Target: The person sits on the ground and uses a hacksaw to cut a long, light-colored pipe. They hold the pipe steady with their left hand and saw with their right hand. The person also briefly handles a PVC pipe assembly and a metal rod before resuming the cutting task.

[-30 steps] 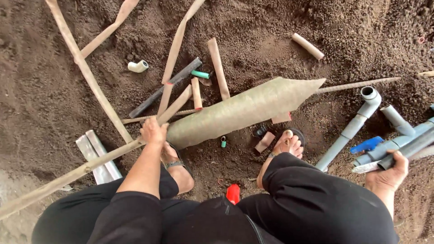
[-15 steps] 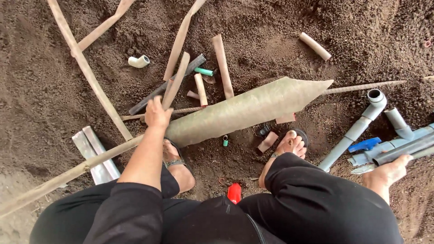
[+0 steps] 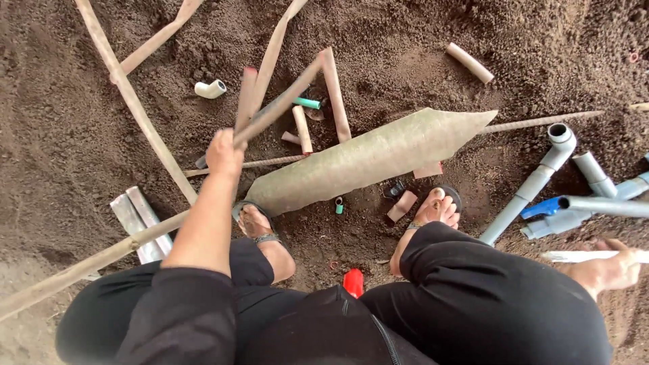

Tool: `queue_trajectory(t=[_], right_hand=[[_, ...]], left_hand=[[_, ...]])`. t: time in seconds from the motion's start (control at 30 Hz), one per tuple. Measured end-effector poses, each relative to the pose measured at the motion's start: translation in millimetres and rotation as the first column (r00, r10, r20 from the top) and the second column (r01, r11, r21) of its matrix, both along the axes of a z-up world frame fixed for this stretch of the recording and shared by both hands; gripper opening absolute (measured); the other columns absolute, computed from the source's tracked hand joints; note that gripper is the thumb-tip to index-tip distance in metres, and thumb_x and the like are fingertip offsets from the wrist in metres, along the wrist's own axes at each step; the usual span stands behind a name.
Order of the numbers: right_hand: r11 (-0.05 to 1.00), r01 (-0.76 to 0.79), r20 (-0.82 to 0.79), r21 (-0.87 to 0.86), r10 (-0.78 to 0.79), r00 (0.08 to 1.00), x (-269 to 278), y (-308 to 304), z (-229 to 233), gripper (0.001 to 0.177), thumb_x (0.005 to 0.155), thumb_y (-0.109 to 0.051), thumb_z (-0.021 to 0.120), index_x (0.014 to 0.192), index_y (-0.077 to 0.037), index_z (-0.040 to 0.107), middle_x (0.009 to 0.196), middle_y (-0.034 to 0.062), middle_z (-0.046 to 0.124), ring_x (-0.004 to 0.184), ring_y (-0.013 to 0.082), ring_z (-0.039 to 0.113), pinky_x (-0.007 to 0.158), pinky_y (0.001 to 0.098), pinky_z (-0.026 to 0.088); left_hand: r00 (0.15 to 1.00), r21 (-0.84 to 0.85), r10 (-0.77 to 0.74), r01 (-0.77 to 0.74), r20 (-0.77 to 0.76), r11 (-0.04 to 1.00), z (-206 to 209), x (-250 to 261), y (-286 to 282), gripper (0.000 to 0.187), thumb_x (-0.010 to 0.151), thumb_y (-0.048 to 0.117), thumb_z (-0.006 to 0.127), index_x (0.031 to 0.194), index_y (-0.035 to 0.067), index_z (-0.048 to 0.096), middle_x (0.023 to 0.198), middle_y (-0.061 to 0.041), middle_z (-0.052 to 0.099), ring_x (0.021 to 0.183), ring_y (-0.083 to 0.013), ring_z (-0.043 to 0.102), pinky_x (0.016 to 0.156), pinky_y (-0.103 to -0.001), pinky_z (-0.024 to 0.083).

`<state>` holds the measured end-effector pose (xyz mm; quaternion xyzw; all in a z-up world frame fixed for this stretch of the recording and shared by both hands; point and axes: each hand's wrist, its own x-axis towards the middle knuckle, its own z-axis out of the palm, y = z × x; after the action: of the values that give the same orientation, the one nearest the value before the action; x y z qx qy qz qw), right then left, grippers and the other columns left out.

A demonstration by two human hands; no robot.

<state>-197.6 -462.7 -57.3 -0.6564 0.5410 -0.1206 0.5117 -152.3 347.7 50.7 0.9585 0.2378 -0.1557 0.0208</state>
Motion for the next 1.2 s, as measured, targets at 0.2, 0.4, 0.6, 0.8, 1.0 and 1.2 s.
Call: queue_trajectory(t=[0.2,0.4,0.6,0.8,1.0,1.2], right_hand=[[0.993,-0.076,0.036,-0.095,0.08,0.996,3,12,14,0.031,0.12,-0.033,0.041,0.115,-0.019,0.068,0.1,-0.0053,0.075,0.089,0.002,0.076,0.071,0.0171,0.069],[0.905,-0.335,0.122,-0.263,0.376,0.919,63,51,50,0.017,0.126,-0.015,0.058,0.126,-0.006,0.072,0.1,0.0038,0.077,0.079,0.0114,0.075,0.068,0.0246,0.067],[0.793,-0.567,0.114,-0.224,0.599,0.793,78,91,55,0.014,0.123,0.006,0.056,0.132,0.0,0.065,0.089,0.003,0.065,0.069,0.0113,0.062,0.057,0.0242,0.053],[0.835,-0.548,0.078,0.048,0.544,0.836,52,144,33,0.019,0.113,0.001,0.061,0.121,-0.013,0.071,0.077,0.0025,0.066,0.059,0.0084,0.061,0.052,0.0179,0.053],[0.666,-0.706,0.073,0.242,0.713,0.697,33,186,36,0.022,0.107,0.007,0.058,0.124,-0.002,0.069,0.073,0.0114,0.065,0.059,0.0167,0.061,0.053,0.025,0.05],[0.604,-0.751,0.057,0.268,0.768,0.638,15,206,20,0.022,0.102,-0.003,0.063,0.122,-0.002,0.072,0.069,0.0139,0.067,0.055,0.0165,0.062,0.051,0.0266,0.052]], left_hand=[[0.908,0.0,0.059,-0.065,-0.415,0.998,-4,52,3,0.039,0.092,0.028,0.08,0.125,0.012,0.071,0.117,-0.016,0.075,0.107,-0.0374,0.073,0.095,-0.053,0.058],[0.952,0.053,0.03,-0.014,-0.305,0.998,-20,39,-32,0.084,0.083,0.053,0.086,0.147,0.012,0.048,0.125,-0.021,0.064,0.108,-0.0449,0.069,0.085,-0.059,0.055],[0.933,0.113,-0.338,0.326,0.119,0.939,-75,-5,-17,0.079,0.086,0.007,0.073,0.161,0.008,0.048,0.13,-0.025,0.064,0.103,-0.0493,0.07,0.08,-0.058,0.059],[0.975,-0.104,-0.111,0.092,-0.19,0.99,-6,81,-65,0.092,0.093,0.017,0.087,0.169,0.016,0.036,0.147,-0.022,0.055,0.141,-0.0429,0.052,0.119,-0.069,0.033],[0.882,-0.192,-0.395,0.447,0.256,0.874,63,81,-194,0.073,0.114,0.026,0.047,0.157,-0.027,0.018,0.09,-0.008,0.079,0.073,-0.0222,0.07,0.122,-0.048,0.038],[0.601,-0.395,-0.672,0.796,0.432,0.458,-61,-34,-288,0.04,0.097,0.019,0.068,0.137,0.022,0.062,0.148,-0.018,0.059,0.149,-0.0439,0.047,0.123,-0.065,0.036]])
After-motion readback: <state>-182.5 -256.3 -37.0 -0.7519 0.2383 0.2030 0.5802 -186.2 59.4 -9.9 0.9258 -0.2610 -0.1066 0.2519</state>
